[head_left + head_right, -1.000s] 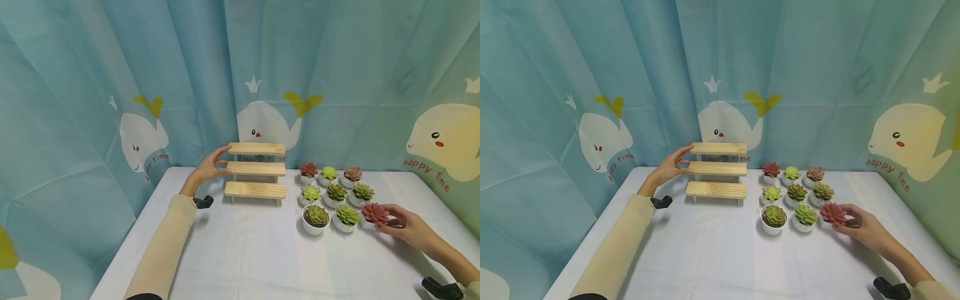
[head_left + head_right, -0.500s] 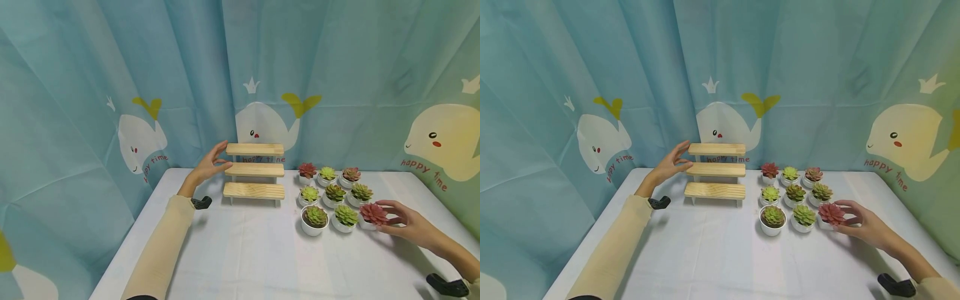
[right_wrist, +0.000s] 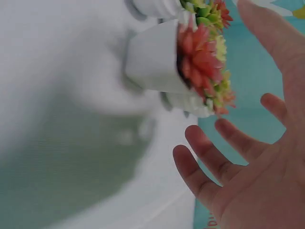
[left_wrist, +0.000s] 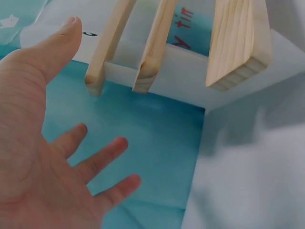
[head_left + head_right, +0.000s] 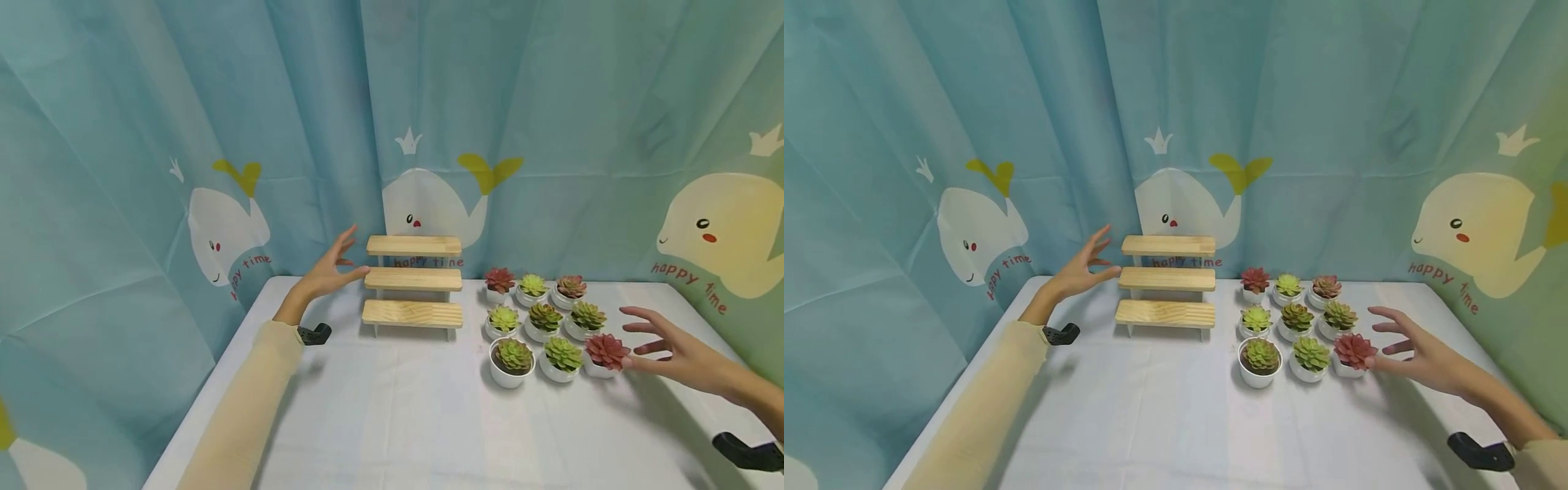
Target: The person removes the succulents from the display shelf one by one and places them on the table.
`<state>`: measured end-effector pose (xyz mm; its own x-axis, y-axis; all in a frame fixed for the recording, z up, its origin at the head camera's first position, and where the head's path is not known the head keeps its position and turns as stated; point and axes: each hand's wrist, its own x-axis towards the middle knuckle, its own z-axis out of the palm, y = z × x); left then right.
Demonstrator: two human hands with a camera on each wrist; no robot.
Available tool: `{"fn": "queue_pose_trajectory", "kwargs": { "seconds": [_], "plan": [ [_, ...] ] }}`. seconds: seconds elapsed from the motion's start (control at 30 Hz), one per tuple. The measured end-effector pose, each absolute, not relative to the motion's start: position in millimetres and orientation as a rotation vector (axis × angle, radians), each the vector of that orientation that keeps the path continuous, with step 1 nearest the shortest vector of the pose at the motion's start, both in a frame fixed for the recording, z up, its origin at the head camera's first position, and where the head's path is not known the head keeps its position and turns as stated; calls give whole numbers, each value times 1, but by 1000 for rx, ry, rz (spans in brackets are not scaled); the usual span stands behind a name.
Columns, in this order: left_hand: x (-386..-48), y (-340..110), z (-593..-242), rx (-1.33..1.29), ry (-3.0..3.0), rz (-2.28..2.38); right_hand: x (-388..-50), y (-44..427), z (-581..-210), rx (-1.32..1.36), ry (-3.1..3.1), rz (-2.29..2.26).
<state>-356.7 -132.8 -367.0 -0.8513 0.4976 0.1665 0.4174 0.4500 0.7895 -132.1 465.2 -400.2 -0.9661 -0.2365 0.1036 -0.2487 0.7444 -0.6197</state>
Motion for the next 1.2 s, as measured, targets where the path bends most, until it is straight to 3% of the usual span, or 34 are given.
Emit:
{"fn": "queue_pose_trajectory", "kwargs": {
  "seconds": [0.7, 0.93, 1.2],
  "plan": [
    [-344, -135, -329, 888, 2900, 925, -171, 420, -327, 545, -2843, 719],
    [-338, -124, -317, 836, 3072, 647, -191, 392, -311, 541, -2822, 671],
    [-332, -106, -323, 780, 3235, 344, -209, 358, -311, 489, -2800, 287]
  ]
}}
